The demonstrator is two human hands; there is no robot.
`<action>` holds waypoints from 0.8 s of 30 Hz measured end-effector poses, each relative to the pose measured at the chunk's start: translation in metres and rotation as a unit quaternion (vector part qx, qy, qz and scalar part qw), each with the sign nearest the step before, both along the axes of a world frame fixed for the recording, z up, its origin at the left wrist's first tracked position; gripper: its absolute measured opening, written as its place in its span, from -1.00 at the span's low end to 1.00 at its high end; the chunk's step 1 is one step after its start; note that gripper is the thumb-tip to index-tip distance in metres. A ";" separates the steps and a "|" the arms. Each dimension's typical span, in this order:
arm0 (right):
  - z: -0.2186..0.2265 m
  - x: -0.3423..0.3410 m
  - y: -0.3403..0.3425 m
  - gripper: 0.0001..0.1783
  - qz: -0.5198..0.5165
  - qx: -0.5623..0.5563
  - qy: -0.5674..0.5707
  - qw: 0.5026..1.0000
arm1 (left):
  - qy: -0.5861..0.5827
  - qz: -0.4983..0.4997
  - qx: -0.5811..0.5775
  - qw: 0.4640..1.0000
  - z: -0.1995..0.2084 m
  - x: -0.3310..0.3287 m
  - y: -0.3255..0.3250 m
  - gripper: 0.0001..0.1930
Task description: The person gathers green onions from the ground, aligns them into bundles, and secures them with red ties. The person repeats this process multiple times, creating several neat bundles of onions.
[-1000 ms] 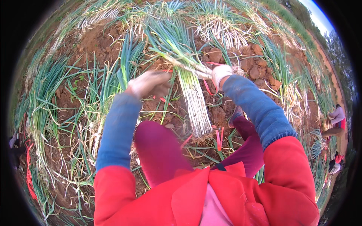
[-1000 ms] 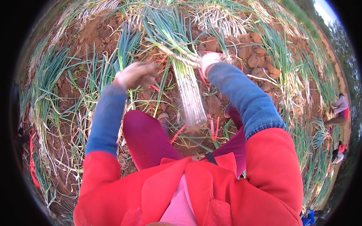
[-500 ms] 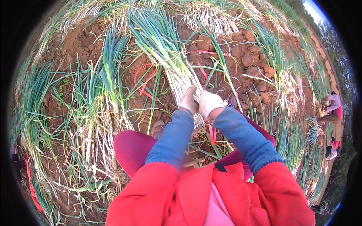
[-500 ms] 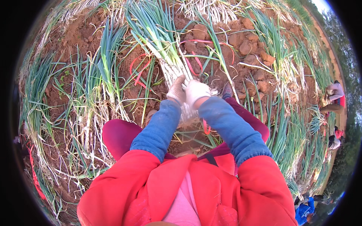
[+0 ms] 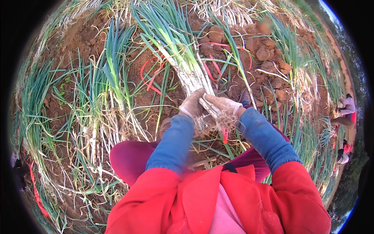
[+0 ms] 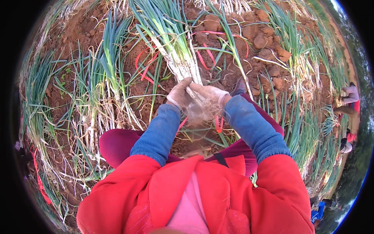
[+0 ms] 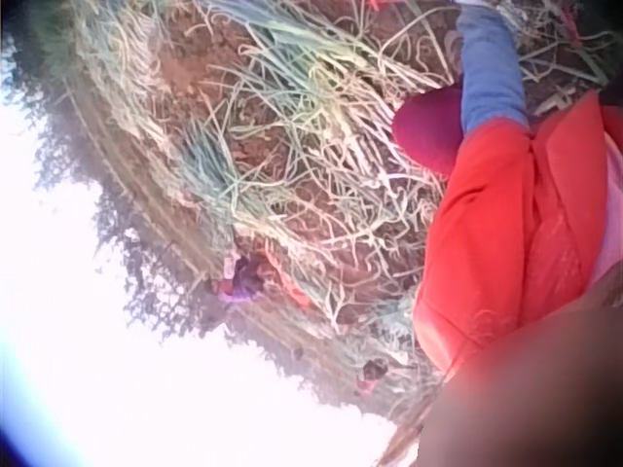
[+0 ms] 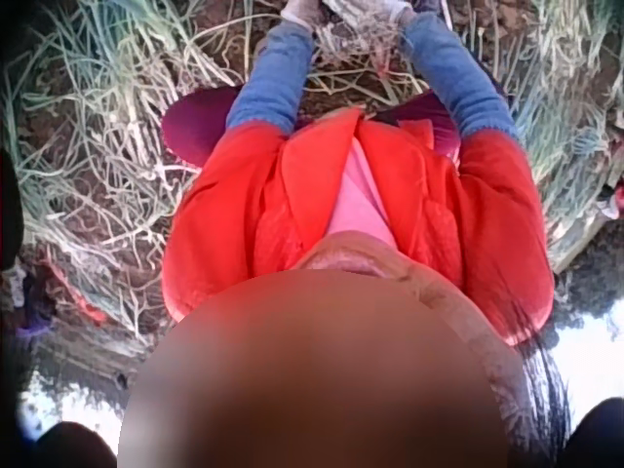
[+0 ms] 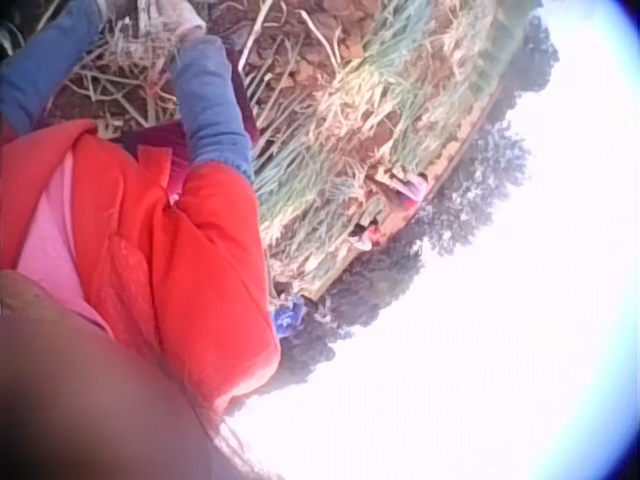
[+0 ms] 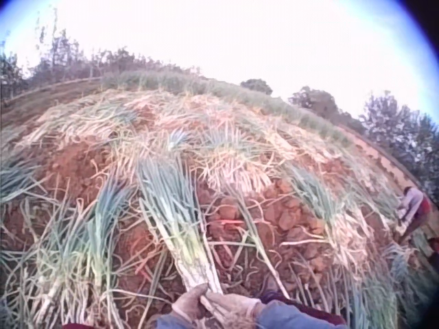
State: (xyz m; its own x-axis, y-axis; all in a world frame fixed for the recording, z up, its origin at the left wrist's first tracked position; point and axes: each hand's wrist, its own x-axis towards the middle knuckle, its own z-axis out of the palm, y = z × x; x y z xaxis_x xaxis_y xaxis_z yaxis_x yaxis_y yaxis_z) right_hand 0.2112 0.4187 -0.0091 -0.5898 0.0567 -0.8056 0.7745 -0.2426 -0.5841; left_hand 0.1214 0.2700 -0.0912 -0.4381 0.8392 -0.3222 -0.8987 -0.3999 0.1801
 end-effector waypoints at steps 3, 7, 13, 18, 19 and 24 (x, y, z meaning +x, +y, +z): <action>0.037 -0.007 -0.028 -0.66 0.039 0.009 0.000 0.999 | 0.214 0.011 -0.144 0.966 0.008 -0.008 -0.006 -0.49; 0.092 -0.008 -0.042 -0.80 0.149 0.163 0.012 0.975 | 0.204 0.053 -0.498 0.841 0.021 -0.077 0.002 -0.49; 0.133 0.012 -0.061 -0.79 0.101 0.187 0.090 0.973 | 0.587 0.037 -0.661 0.466 -0.003 -0.209 0.024 -0.60; 0.147 0.025 -0.064 -0.80 0.089 0.146 0.064 0.983 | 0.710 -0.117 -0.658 0.223 -0.020 -0.251 0.017 -0.71; 0.146 0.028 -0.064 -0.77 0.088 0.159 0.051 0.982 | 0.604 -0.048 -0.664 0.438 -0.021 -0.255 0.016 -0.62; 0.131 0.041 -0.060 -0.55 0.112 0.200 0.060 0.971 | 0.599 -0.074 -0.646 0.467 -0.007 -0.256 0.017 -0.57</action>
State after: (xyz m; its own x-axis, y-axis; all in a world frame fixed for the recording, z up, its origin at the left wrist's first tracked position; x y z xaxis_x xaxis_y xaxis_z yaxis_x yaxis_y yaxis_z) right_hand 0.2525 0.3582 0.1222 -0.7121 0.2112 -0.6695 0.7018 0.1897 -0.6866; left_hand -0.1344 0.2873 -0.0985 -0.9220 0.3316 -0.1997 0.1549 0.7888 0.5948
